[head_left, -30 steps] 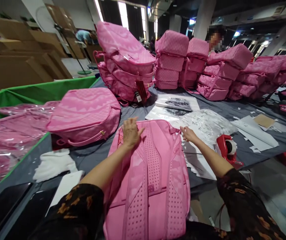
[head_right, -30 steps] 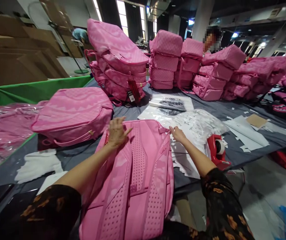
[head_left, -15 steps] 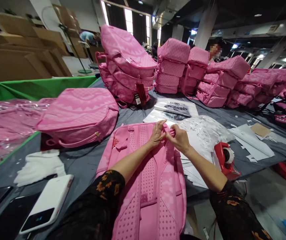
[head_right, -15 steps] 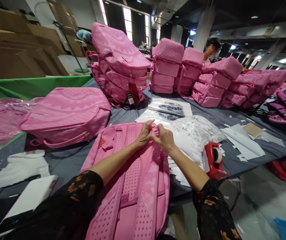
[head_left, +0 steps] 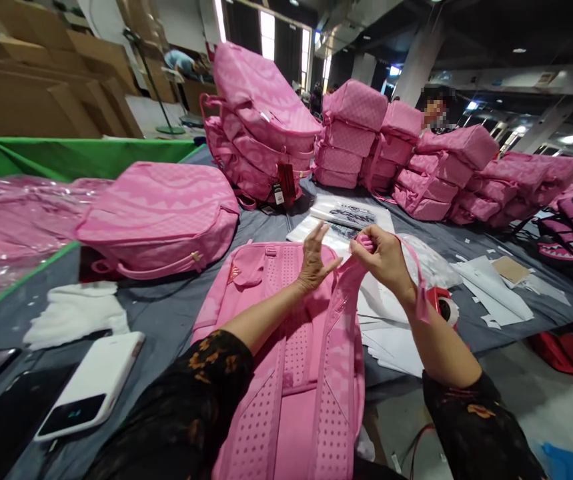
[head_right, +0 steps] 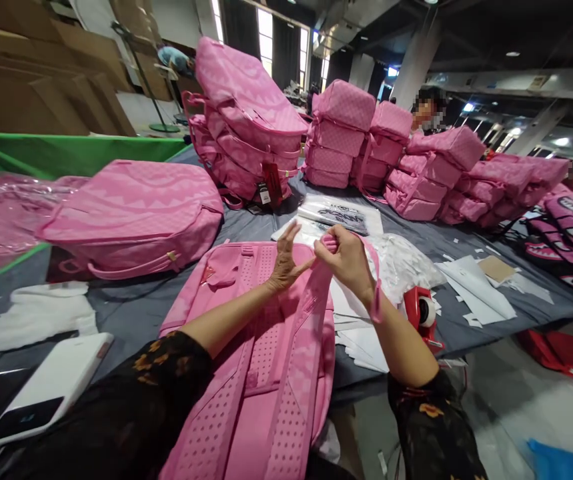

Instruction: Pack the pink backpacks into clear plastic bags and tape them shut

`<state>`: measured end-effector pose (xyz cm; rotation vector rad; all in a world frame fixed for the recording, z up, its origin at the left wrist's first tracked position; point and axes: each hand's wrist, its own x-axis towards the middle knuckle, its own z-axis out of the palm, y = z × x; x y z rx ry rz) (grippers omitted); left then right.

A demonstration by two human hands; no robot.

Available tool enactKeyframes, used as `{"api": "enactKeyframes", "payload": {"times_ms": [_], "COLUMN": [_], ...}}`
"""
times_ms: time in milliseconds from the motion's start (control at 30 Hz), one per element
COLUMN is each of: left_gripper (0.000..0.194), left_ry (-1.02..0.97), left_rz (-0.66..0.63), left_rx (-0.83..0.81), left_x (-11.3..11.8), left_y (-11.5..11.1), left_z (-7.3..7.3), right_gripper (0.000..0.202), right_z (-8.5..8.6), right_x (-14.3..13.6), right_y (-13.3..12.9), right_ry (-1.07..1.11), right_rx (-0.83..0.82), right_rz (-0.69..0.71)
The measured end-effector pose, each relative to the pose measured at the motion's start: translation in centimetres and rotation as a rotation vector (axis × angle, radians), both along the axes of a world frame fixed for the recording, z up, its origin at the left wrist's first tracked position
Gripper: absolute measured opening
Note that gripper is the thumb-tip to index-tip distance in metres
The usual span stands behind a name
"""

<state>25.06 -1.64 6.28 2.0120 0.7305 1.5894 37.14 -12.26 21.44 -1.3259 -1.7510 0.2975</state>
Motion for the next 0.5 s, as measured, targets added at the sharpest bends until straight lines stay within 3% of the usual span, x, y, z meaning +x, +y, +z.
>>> {"api": "enactKeyframes", "payload": {"times_ms": [133,200,267,367,500], "left_gripper": [0.046,0.031,0.015,0.009,0.02], "left_ry": [0.137,0.161,0.205,0.322,0.477], "left_rz": [-0.226,-0.166,0.009,0.152,-0.068], "left_rx": [0.162,0.184,0.181,0.121,-0.256], "left_x": [0.5,0.4,-0.7,-3.4,-6.4], "left_y": [-0.6,-0.2,0.1,-1.1,-5.8], "left_z": [4.3,5.9,6.8,6.8,4.3], "right_gripper": [0.032,0.038,0.046,0.055,0.051], "right_z": [1.5,2.3,3.1,3.4,0.9], "right_x": [1.3,1.6,2.3,3.6,3.8], "right_y": [1.3,1.4,1.3,1.9,6.4], "right_ry": [-0.003,0.029,0.102,0.105,-0.146], "right_rx": [-0.158,-0.251,-0.36,-0.406,-0.162], "right_rz": [0.144,0.203,0.236,0.291,0.27]}}
